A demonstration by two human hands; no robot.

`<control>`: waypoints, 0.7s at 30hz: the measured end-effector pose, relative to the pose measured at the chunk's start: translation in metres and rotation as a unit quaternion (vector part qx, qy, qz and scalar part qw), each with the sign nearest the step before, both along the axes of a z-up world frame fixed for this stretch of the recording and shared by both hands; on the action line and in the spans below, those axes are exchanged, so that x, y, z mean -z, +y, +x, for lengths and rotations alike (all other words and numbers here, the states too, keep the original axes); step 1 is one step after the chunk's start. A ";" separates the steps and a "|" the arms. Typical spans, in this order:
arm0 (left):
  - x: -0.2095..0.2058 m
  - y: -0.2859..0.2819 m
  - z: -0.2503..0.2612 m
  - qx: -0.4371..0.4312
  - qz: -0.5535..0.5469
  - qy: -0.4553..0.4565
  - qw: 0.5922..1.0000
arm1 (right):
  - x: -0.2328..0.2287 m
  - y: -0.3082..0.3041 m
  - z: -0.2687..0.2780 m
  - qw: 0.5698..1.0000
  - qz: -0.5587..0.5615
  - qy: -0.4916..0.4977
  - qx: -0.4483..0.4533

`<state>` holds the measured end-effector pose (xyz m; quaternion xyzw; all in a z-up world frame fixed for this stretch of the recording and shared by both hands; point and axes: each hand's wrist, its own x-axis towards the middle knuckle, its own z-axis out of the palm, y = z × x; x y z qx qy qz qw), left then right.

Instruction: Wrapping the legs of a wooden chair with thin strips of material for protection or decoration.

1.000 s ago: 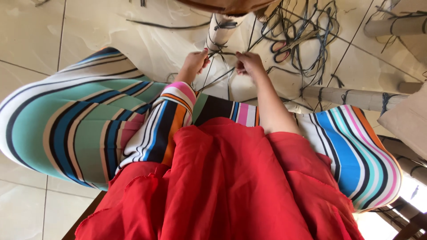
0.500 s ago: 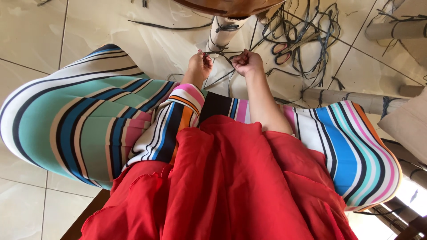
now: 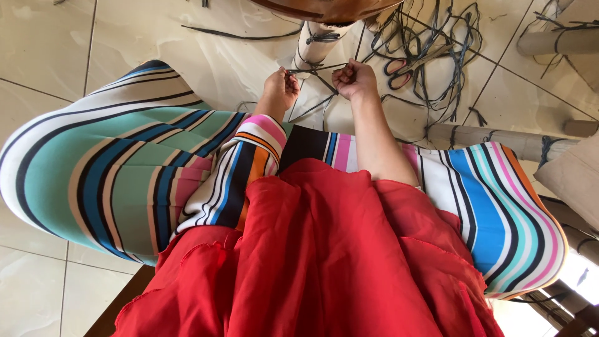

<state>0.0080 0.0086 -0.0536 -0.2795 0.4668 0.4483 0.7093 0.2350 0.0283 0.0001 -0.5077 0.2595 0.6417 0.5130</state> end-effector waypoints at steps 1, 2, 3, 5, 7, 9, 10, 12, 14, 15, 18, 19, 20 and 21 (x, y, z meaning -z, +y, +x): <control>-0.001 0.001 -0.001 0.003 0.003 -0.002 1.000 | 0.000 0.000 0.001 1.000 0.008 0.009 -0.008; -0.002 0.001 -0.003 0.005 0.005 -0.005 1.000 | -0.001 0.001 0.002 1.000 0.015 0.017 -0.016; -0.003 0.001 -0.004 0.006 0.005 -0.005 1.000 | 0.000 0.000 0.003 1.000 0.015 0.018 -0.016; -0.005 -0.001 -0.006 0.009 0.026 -0.005 1.000 | 0.002 -0.001 0.007 0.999 0.017 0.034 -0.026; -0.030 -0.007 -0.014 0.087 0.061 0.054 0.993 | -0.011 -0.008 -0.001 0.996 0.045 -0.029 -0.072; -0.054 -0.011 -0.021 0.164 0.096 0.113 0.975 | -0.026 -0.017 0.000 0.986 0.073 -0.091 -0.116; -0.066 -0.011 -0.024 0.187 0.082 0.119 0.972 | -0.034 -0.022 0.003 0.962 0.083 -0.167 -0.201; -0.078 -0.013 -0.026 0.211 0.070 0.125 0.967 | -0.046 -0.033 0.009 0.924 0.092 -0.240 -0.282; -0.081 -0.012 -0.025 0.292 0.094 0.199 0.931 | -0.054 -0.042 0.013 0.867 -0.016 -0.383 -0.318; -0.056 -0.011 -0.021 0.292 0.096 0.199 0.931 | -0.017 -0.050 0.032 0.867 -0.015 -0.384 -0.317; -0.012 -0.013 -0.010 0.330 0.130 0.277 0.893 | 0.076 -0.076 0.071 0.799 -0.068 -0.485 -0.350; -0.018 -0.015 -0.008 0.301 0.143 0.268 0.904 | 0.094 -0.085 0.072 0.781 -0.080 -0.501 -0.363; -0.025 -0.017 -0.005 0.273 0.156 0.259 0.913 | 0.112 -0.094 0.073 0.763 -0.093 -0.517 -0.376; -0.027 -0.017 -0.005 0.273 0.156 0.259 0.913 | 0.104 -0.097 0.066 0.763 -0.093 -0.517 -0.376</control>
